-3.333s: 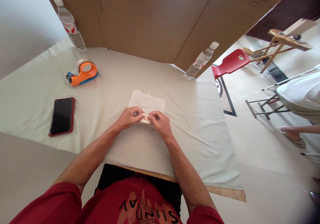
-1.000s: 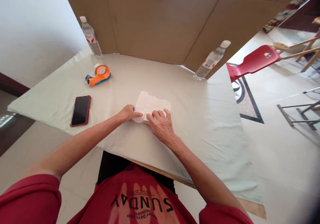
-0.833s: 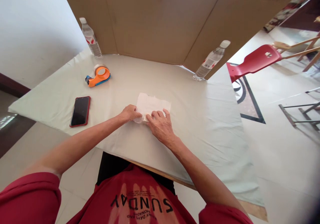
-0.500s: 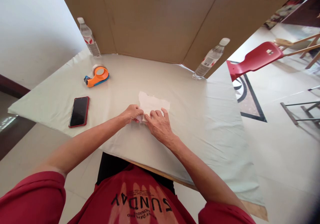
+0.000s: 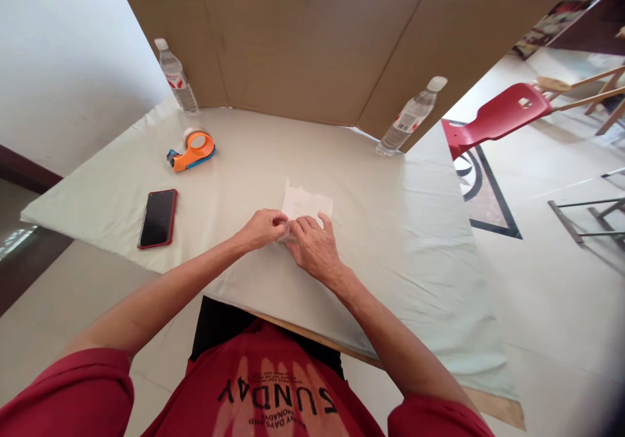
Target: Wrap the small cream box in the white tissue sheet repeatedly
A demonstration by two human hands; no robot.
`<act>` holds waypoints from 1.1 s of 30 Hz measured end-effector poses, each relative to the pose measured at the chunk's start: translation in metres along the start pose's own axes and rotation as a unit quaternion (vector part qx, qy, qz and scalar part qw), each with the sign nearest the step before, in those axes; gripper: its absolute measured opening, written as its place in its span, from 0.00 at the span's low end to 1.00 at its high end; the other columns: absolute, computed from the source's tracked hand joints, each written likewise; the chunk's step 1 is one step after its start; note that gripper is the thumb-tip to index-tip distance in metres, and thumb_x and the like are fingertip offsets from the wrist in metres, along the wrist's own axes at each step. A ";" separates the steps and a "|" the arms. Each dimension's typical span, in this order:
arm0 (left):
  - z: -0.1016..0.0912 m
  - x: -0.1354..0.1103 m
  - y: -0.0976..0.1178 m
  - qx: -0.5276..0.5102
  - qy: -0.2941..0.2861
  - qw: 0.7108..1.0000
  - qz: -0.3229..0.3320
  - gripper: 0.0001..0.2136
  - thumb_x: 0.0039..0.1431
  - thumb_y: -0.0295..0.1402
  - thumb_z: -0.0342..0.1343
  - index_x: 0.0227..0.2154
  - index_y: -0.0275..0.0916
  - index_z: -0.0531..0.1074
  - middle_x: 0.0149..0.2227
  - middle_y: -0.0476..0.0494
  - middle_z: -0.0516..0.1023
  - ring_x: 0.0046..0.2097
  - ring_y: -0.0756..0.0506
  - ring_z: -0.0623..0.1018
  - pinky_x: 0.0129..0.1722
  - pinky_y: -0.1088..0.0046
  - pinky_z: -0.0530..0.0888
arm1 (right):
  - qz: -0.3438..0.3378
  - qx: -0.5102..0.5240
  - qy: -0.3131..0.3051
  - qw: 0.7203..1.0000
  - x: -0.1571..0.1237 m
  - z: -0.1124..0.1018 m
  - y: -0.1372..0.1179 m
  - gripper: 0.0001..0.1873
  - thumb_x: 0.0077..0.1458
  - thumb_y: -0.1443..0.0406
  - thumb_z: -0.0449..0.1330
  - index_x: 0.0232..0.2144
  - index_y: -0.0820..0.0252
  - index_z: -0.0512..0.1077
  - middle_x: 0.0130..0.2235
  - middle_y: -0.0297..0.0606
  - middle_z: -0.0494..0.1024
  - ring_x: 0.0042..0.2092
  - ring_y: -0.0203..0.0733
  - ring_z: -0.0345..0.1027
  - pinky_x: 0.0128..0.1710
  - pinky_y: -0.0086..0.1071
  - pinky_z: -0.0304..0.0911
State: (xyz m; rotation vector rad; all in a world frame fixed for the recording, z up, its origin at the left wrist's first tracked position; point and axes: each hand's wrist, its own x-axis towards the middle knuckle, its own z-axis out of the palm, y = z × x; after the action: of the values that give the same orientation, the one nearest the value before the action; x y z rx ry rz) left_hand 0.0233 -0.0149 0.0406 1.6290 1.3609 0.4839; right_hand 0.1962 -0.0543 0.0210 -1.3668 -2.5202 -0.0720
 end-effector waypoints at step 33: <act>0.014 -0.011 0.000 0.397 0.000 0.904 0.162 0.12 0.64 0.28 0.47 0.41 0.39 0.76 0.42 0.36 0.74 0.44 0.41 0.73 0.37 0.69 0.69 | 0.376 0.246 -0.001 0.893 -0.008 0.030 0.027 0.41 0.50 0.61 0.55 0.65 0.67 0.53 0.29 0.33 0.75 0.32 0.47 0.70 0.34 0.37 0.63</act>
State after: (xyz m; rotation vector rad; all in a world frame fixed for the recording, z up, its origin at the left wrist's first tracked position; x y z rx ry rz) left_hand 0.0306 -0.0309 0.0366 2.5437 1.3726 0.0968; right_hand 0.2165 -0.0406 -0.0124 -1.9526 -1.6539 0.6639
